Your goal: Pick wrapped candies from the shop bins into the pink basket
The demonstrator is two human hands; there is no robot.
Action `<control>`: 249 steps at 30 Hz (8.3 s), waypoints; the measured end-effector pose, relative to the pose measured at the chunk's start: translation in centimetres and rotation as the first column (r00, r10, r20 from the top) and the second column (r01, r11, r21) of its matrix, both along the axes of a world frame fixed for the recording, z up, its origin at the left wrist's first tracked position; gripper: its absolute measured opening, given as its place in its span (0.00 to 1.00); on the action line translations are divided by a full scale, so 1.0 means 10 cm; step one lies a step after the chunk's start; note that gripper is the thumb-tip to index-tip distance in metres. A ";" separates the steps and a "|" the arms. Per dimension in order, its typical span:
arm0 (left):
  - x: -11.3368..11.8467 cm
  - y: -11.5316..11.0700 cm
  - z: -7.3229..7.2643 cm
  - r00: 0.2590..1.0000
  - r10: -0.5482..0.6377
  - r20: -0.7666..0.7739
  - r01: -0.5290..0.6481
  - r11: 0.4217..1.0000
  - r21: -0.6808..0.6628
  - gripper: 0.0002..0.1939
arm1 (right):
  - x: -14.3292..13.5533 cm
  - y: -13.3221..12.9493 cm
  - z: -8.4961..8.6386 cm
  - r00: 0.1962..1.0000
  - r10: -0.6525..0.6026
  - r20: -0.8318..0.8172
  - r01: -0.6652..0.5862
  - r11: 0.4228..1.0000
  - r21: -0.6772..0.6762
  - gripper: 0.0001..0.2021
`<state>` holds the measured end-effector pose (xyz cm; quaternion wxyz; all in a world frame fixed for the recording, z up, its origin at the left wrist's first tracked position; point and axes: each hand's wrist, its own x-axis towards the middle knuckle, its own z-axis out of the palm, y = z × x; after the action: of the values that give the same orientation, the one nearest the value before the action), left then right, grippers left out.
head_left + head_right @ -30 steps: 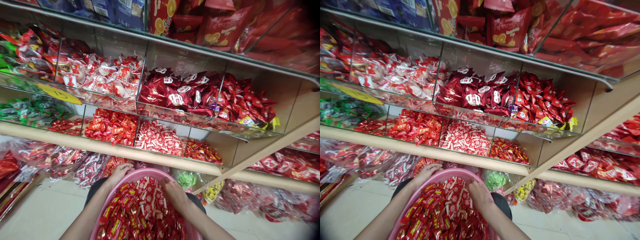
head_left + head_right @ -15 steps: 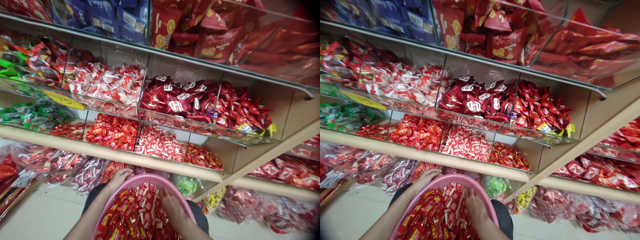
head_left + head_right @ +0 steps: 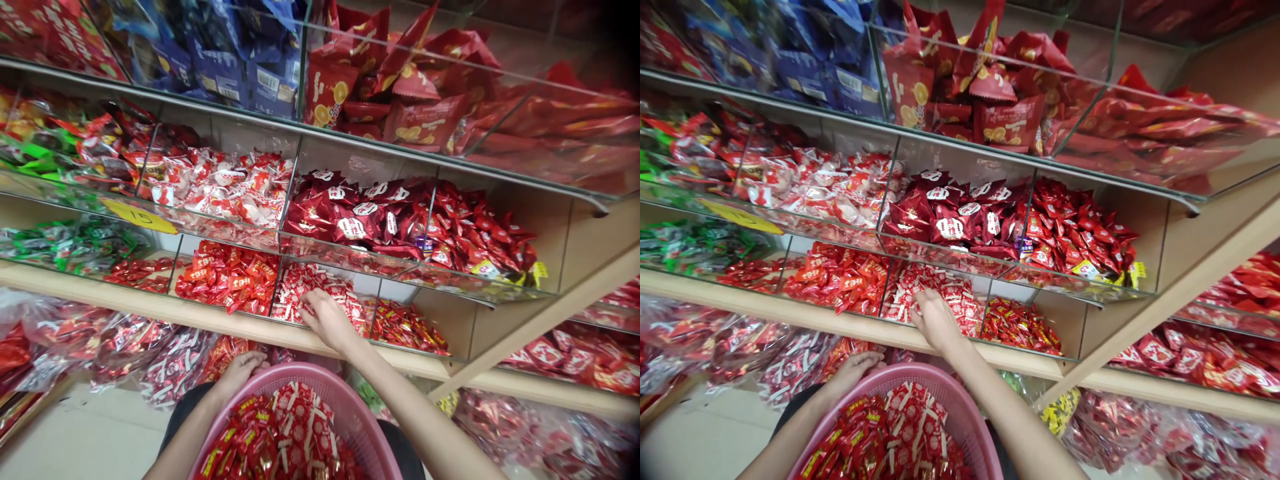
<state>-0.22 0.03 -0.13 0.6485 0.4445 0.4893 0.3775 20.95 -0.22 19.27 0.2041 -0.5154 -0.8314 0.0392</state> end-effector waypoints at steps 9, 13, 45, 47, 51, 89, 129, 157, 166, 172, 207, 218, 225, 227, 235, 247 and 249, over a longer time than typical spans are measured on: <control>-0.01 0.00 -0.01 1.000 0.018 0.016 -0.018 0.999 -0.031 0.19 | -0.14 0.47 -0.21 0.996 0.022 -0.085 -0.028 0.998 -0.063 0.14; 0.00 0.00 0.00 1.000 0.004 0.013 -0.004 0.999 -0.034 0.22 | -0.16 0.53 -0.19 0.995 -0.014 -0.101 -0.001 0.990 -0.144 0.15; 0.00 0.02 -0.05 0.997 0.021 0.069 -0.018 0.999 -0.040 0.25 | -0.25 0.44 -0.17 0.995 -0.083 -0.052 0.075 0.986 -0.149 0.16; 0.00 0.01 -0.04 0.997 0.020 0.070 -0.018 0.999 -0.038 0.25 | -0.22 0.46 -0.17 0.989 -0.070 -0.128 0.055 0.992 -0.112 0.15; 0.01 -0.01 0.03 0.999 0.023 0.049 -0.021 0.999 -0.045 0.26 | -0.07 0.55 -0.06 0.953 -0.109 -0.282 0.099 0.994 -0.049 0.16; 0.00 0.02 0.05 1.000 0.012 0.024 -0.012 1.000 -0.028 0.26 | 0.09 0.80 0.25 0.990 0.096 0.105 -0.088 0.993 -0.081 0.18; 0.02 -0.02 0.11 1.000 0.004 0.005 -0.004 1.000 -0.030 0.24 | 0.02 0.70 0.32 0.916 -0.086 0.393 0.240 0.901 -0.362 0.23; -0.01 0.01 0.04 1.000 -0.001 0.030 0.002 0.999 -0.036 0.21 | -0.12 0.70 0.24 0.910 -0.168 0.379 0.332 0.843 -0.423 0.29; 0.01 -0.01 0.08 0.999 0.019 0.035 -0.016 0.998 -0.066 0.17 | -0.11 0.67 0.21 0.931 -0.186 0.314 0.317 0.839 -0.443 0.27; 0.00 -0.03 0.14 1.000 0.011 0.026 -0.010 0.999 -0.047 0.15 | -0.06 0.64 0.25 0.950 -0.176 0.258 0.278 0.850 -0.447 0.20; -0.02 0.02 -0.02 1.000 0.002 0.027 0.000 0.999 -0.049 0.19 | -0.17 0.53 0.31 0.876 -0.315 0.366 0.454 0.793 -0.406 0.26; -0.02 -0.03 0.06 1.000 0.010 0.026 -0.009 1.000 -0.015 0.18 | -0.16 0.47 0.25 0.925 -0.210 0.316 0.335 0.844 -0.419 0.17; -0.01 0.00 0.00 1.000 0.007 0.023 -0.006 0.999 -0.052 0.16 | -0.14 0.50 0.21 0.940 -0.213 0.267 0.314 0.847 -0.430 0.23; -0.02 0.01 -0.02 1.000 -0.004 0.027 0.006 0.999 -0.049 0.16 | -0.14 0.51 0.19 0.944 -0.200 0.264 0.301 0.850 -0.432 0.25; -0.01 0.02 -0.01 1.000 -0.008 0.022 0.009 1.000 -0.021 0.15 | -0.14 0.51 0.15 0.948 -0.155 0.277 0.267 0.862 -0.431 0.24; -0.02 0.04 -0.05 1.000 0.005 0.030 -0.004 0.999 -0.039 0.14 | -0.18 0.49 0.17 0.927 -0.116 0.358 0.257 0.890 -0.377 0.23; -0.01 0.05 -0.08 1.000 -0.001 0.030 0.002 1.000 -0.028 0.15 | -0.18 0.49 0.14 0.921 -0.131 0.367 0.269 0.896 -0.355 0.22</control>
<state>-0.36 0.52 -0.92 0.6622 0.4301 0.4844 0.3766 19.11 4.64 20.64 -0.0461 -0.6288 -0.7700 0.0979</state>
